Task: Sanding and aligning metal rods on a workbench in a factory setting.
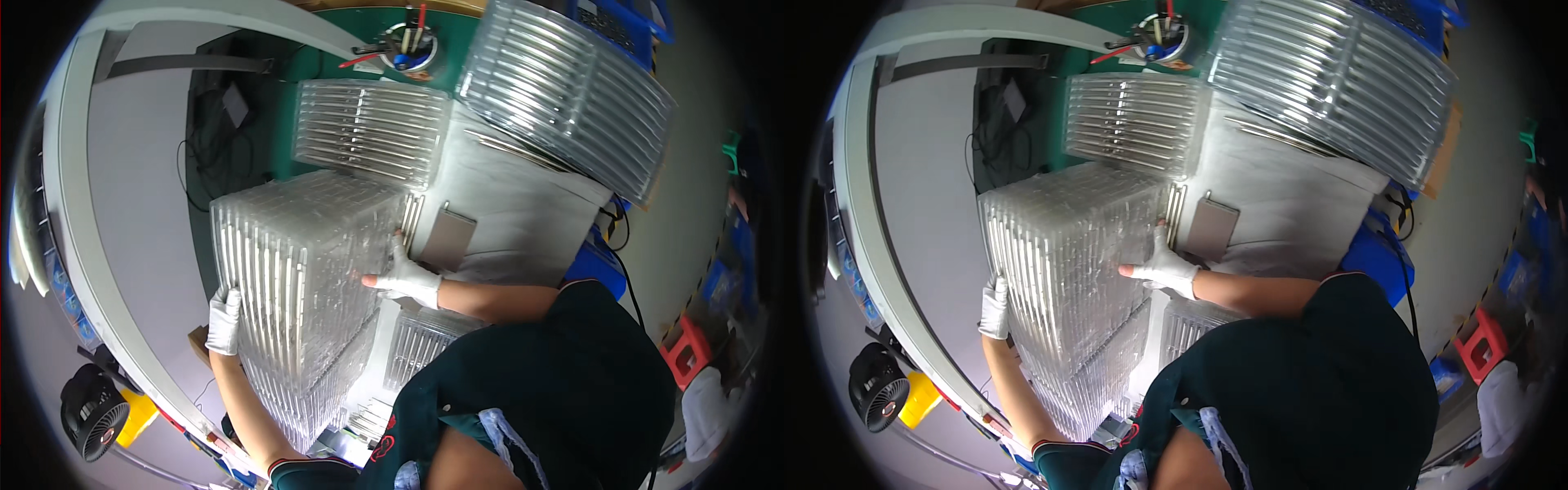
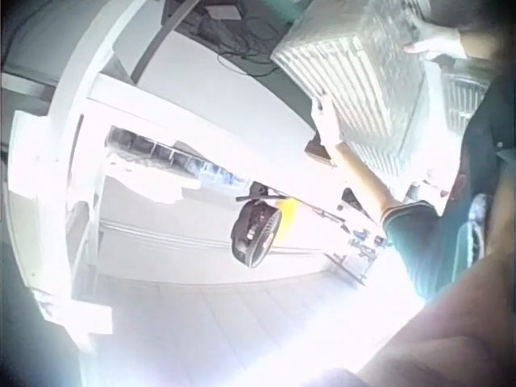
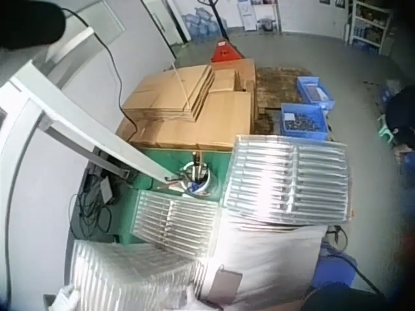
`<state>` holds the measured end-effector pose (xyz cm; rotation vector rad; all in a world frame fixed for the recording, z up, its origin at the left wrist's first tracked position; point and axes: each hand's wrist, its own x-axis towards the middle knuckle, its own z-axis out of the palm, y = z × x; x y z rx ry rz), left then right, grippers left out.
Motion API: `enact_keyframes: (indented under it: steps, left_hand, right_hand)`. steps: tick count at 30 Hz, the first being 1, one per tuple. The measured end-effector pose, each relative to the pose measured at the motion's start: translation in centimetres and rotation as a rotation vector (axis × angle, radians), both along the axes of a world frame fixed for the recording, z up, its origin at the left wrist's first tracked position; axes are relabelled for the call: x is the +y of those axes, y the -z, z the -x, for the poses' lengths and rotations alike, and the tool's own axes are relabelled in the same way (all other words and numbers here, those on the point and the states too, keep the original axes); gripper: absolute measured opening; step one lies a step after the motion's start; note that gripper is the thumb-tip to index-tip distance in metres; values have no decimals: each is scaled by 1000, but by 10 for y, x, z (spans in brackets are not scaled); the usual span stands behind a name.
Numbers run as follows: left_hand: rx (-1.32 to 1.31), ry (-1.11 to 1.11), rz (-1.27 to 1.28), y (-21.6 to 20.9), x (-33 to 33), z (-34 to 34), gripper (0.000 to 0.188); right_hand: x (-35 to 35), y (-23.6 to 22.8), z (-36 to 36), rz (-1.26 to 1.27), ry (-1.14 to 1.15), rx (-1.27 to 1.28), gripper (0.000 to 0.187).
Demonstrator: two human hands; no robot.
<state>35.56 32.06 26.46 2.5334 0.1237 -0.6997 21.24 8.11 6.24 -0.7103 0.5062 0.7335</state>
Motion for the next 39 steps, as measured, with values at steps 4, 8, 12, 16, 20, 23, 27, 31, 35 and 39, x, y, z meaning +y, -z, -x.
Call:
enact_keyframes:
  steps: [4,8,12,16,20,23,27,31,35,39]
  left_hand:
    - [-19,-3,82,-4,-3,6,43]
    - [-35,20,94,-6,-8,9,40]
    - [-19,-25,78,-5,-6,9,40]
    - [-26,-53,115,-6,-6,4,40]
    - [-3,-78,187,-4,-1,-5,37]
    - [-31,-66,142,-4,2,-11,35]
    - [-59,14,38,-3,9,-25,33]
    - [-73,67,-27,-12,-4,-34,36]
    - [63,34,96,-17,2,-46,44]
    - [77,51,122,-12,14,-57,48]
  right_hand:
    - [30,32,9,-295,117,-28,124]
    - [32,39,7,-204,-44,1,123]
    - [5,-7,-4,-263,45,0,127]
    - [3,-24,-12,-304,109,126,112]
    - [10,-22,-16,-325,96,155,113]
    - [13,-20,-26,-260,97,134,112]
    - [20,-21,-36,-268,75,122,114]
    - [20,-24,-42,-302,22,114,116]
    - [32,-24,-45,-286,88,141,117]
    - [39,-25,-53,-271,146,101,118]
